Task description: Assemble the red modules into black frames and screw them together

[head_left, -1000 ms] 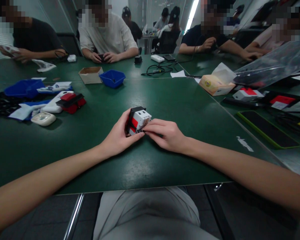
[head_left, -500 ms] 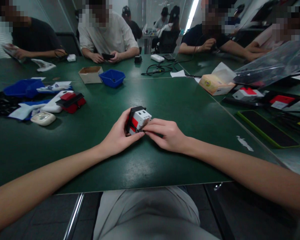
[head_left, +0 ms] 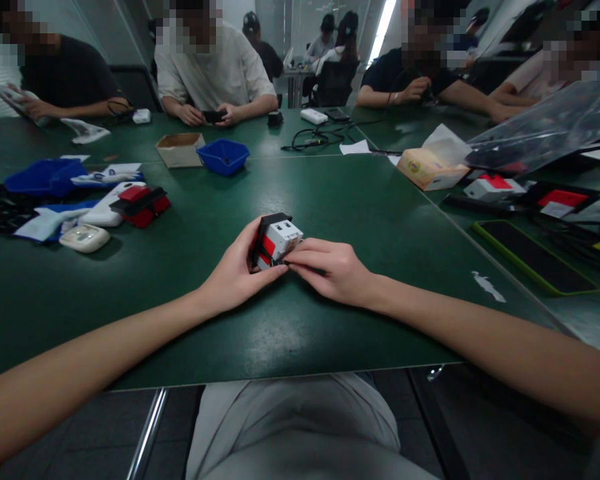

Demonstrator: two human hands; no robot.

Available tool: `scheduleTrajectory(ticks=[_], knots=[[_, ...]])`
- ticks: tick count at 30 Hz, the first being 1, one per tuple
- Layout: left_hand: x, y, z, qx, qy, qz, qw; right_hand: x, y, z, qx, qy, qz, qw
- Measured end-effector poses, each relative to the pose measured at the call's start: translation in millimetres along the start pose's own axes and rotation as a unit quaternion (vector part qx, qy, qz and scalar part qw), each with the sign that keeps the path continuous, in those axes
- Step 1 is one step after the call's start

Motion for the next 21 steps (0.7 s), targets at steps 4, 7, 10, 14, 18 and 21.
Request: scheduleTrajectory(ticks=[4, 7, 10, 14, 18, 21], knots=[[2, 0.7, 2, 0.003, -0.008, -0.034, 0.999, 1, -1, 0, 0.016, 0.008, -0.006, 1.0], [3, -0.6, 4, 0.01, -0.025, -0.042, 0.999, 2, -2, 1, 0.031, 0.013, -0.001, 0.999], [3, -3.4, 6, 0.027, -0.035, -0.04, 0.998, 3, -4, 1, 0.041, 0.021, 0.002, 0.999], [1, -5.7, 8, 0.033, -0.038, -0.044, 0.998, 8, -5, 1, 0.041, 0.046, 0.008, 0.998], [0, -5.7, 8, 0.019, -0.046, -0.059, 0.997, 13, -2, 0, 0.022, 0.073, 0.027, 0.997], [-1, -5.9, 7, 0.018, -0.061, -0.065, 0.996, 13, -1, 1, 0.021, 0.072, 0.026, 0.997]])
Point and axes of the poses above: each hand's wrist, its own z-axis towards the middle knuckle, its own y-axis out of the palm, x = y × z, the point moved 2 cm from there along z, towards the middle knuckle, and after that the axes turned 10 degrees about -x, right-handed, at the moved point
